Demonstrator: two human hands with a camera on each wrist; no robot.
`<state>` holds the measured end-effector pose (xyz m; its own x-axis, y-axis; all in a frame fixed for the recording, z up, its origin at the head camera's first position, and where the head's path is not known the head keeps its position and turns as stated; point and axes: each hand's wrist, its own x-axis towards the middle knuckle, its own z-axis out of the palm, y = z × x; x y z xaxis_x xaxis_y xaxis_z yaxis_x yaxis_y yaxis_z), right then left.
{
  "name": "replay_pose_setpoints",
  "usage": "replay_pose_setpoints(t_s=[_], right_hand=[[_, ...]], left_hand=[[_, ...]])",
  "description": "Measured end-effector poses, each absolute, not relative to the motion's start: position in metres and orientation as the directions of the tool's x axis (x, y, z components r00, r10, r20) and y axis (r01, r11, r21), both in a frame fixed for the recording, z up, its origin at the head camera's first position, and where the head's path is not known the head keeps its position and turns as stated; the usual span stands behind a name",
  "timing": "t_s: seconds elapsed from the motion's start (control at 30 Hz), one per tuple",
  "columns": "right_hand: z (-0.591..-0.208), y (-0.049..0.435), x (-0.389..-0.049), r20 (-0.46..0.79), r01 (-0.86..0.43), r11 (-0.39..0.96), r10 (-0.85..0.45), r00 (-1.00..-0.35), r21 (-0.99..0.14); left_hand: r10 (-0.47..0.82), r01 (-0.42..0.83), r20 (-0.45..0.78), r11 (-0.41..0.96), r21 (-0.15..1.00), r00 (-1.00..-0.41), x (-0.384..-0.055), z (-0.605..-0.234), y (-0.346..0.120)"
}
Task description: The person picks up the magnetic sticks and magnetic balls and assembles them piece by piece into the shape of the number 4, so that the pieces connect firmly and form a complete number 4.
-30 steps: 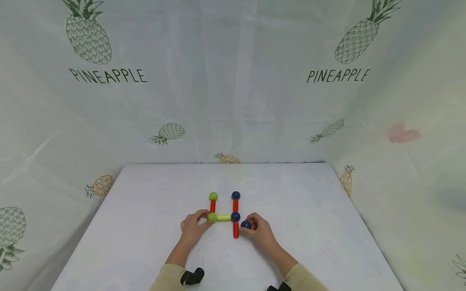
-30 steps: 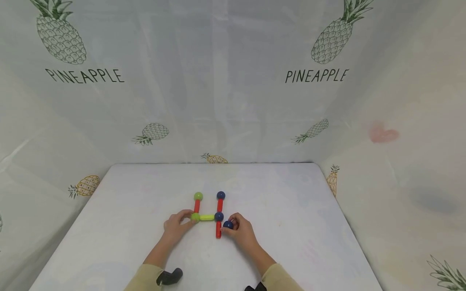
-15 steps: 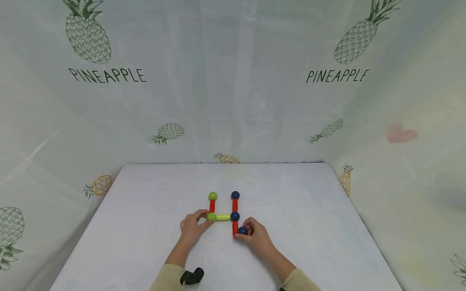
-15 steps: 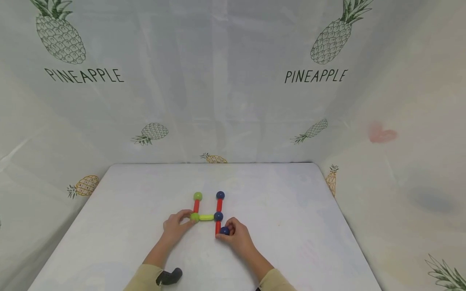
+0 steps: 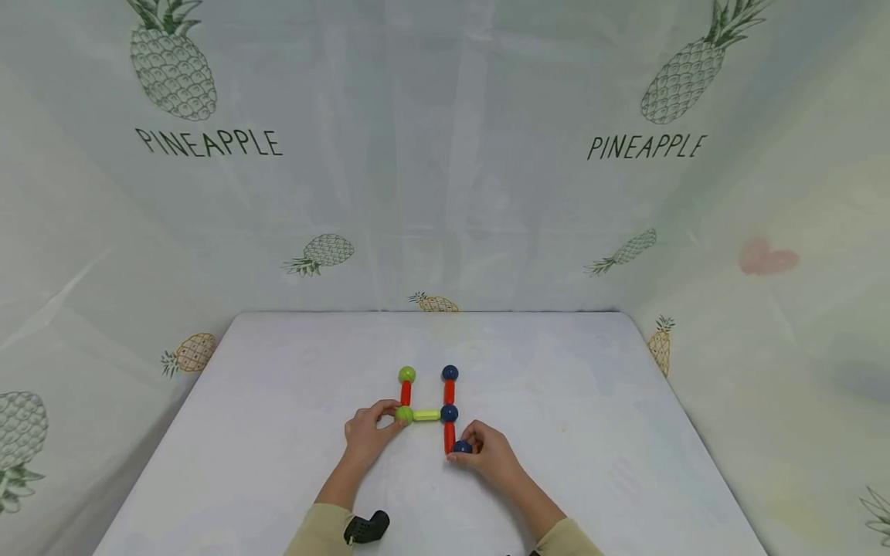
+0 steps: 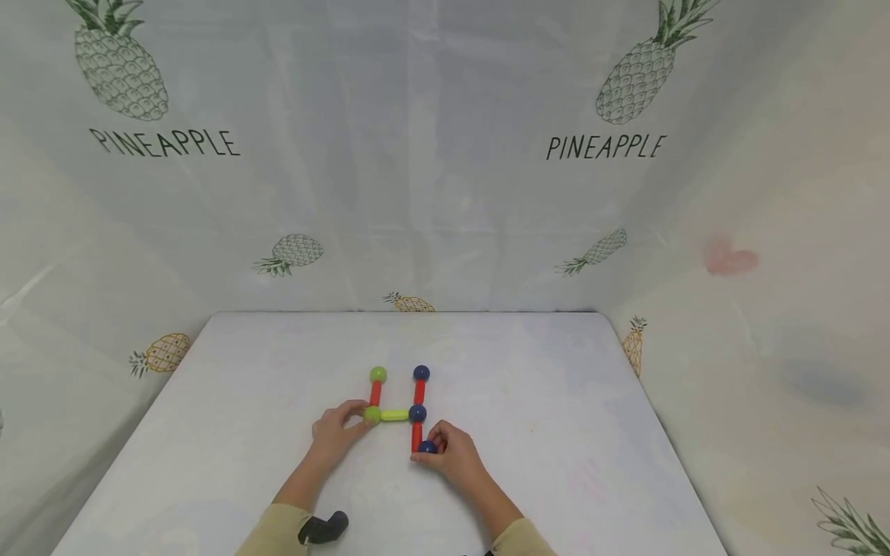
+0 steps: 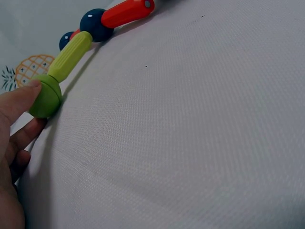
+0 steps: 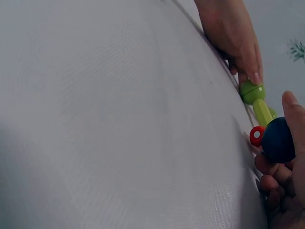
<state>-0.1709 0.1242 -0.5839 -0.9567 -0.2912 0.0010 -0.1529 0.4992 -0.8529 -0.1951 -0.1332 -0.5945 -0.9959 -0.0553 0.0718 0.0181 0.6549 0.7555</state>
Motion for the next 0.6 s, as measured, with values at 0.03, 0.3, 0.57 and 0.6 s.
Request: replay_pose_setpoints(t_s=[0.03,0.3,0.57,0.6], right_hand=[[-0.5837,0.1239,-0.1704,0.002,-0.155,0.501,-0.292,-0.957,-0.852],[-0.5852,0.122,-0.1673,0.008,-0.151,0.477,-0.288,-0.958,-0.866],[-0.5857,0.1236,-0.165,0.01,-0.15,0.458,-0.294,-0.956,-0.876],[-0.5856,0.1237,-0.1647,0.008,-0.149,0.457,-0.295,-0.955,-0.877]], left_hand=[[-0.055,0.018,0.071,0.652,0.758,-0.996,-0.1951,-0.5943,-0.1332],[-0.058,0.01,0.063,0.655,0.755,-0.996,-0.1955,-0.5934,-0.1321],[-0.055,0.007,0.058,0.661,0.75,-0.997,-0.195,-0.5913,-0.1308],[-0.054,0.01,0.061,0.664,0.748,-0.997,-0.1948,-0.5912,-0.1307]])
